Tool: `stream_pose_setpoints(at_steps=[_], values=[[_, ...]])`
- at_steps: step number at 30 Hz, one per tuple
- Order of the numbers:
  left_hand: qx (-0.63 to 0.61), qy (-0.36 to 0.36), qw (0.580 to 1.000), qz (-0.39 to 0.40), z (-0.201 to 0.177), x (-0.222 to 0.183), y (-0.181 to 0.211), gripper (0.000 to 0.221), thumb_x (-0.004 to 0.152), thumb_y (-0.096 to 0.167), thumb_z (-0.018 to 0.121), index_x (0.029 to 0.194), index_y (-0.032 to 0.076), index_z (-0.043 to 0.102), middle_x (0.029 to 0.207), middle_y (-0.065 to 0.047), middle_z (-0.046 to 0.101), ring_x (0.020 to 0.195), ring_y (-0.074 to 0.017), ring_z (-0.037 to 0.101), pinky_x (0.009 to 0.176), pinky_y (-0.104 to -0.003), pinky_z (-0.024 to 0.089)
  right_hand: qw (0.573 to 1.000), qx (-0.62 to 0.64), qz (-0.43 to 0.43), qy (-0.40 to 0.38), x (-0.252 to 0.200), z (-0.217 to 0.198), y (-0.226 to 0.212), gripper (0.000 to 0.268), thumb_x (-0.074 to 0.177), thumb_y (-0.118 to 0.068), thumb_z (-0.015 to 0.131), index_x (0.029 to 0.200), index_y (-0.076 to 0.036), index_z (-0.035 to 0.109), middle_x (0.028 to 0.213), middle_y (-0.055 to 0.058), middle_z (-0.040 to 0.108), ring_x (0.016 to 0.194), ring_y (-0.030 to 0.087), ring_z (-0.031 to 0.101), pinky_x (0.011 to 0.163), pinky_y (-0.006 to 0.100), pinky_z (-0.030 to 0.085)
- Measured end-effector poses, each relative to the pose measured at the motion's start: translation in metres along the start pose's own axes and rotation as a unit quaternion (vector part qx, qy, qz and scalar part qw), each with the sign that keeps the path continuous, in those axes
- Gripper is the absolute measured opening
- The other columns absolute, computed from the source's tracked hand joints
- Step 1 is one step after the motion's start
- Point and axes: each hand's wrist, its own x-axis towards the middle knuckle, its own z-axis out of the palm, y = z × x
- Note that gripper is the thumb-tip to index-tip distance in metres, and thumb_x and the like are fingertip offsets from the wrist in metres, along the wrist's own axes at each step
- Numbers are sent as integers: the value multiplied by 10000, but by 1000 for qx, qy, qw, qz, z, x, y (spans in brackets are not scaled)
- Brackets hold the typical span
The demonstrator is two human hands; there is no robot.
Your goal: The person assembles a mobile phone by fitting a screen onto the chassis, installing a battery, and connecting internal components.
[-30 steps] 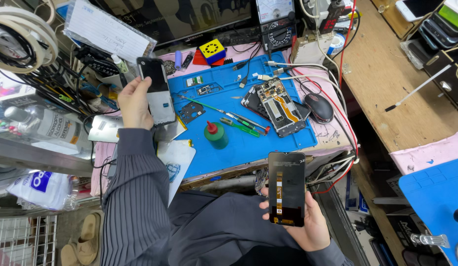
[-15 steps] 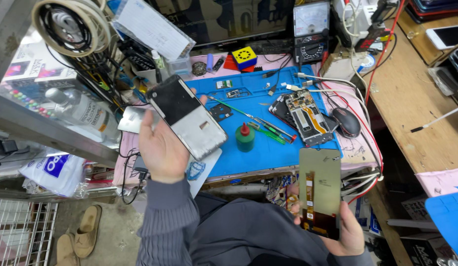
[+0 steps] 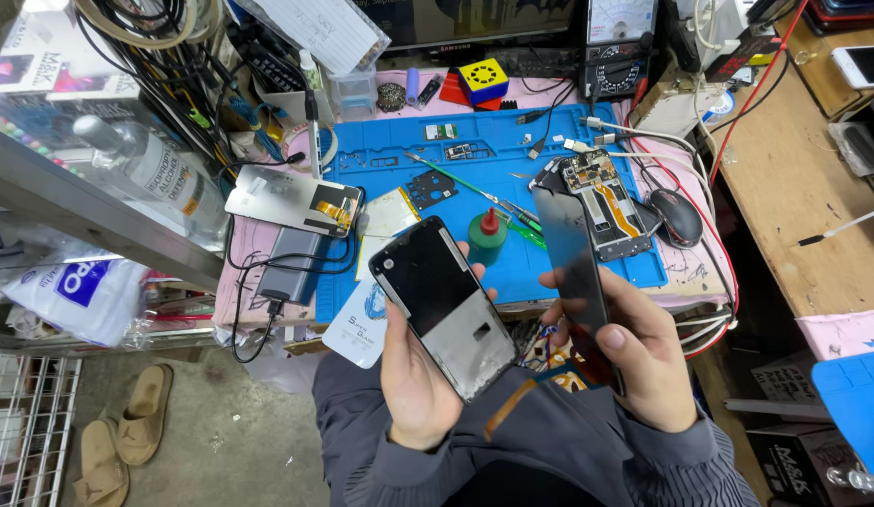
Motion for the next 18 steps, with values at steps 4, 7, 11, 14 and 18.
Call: stream_pose_setpoints(at_steps=[4,7,11,14,18], values=[[24,5,1000,18,-2,-12,-8,624,1114,423,294,1612,46,289,1577,-185,423,1393,-314,488,1137,-460,439,1000,-12,-12,4,4,9,-2,760,965,-435,687,1458,111,496,1366,236,627,1003,248,652,831,380,557],[3,22,1000,19,-6,-14,-11,619,1111,412,286,1610,46,287,1578,-177,430,1388,-314,489,1145,-472,429,999,-6,-51,6,5,8,-3,736,984,-437,698,1433,116,511,1363,224,625,1072,242,654,833,383,577],[4,28,998,53,-6,-19,-12,602,1130,397,288,1619,46,275,1576,-189,425,1371,-331,491,1150,-513,421,991,-95,-85,33,8,2,1,743,991,-447,687,1454,109,516,1389,199,620,1084,220,644,854,344,552],[6,39,996,79,-5,-25,-11,598,1131,390,290,1625,54,269,1588,-183,408,1392,-328,474,1163,-512,406,990,-102,-84,41,10,-2,11,756,983,-434,694,1477,100,491,1391,192,613,1076,219,643,861,333,547],[22,69,992,99,-7,-30,-12,599,1117,379,301,1622,59,258,1606,-176,389,1438,-324,446,1189,-500,372,990,-101,-93,33,4,-8,21,742,989,-403,701,1489,95,472,1412,186,587,1114,215,630,892,335,548]])
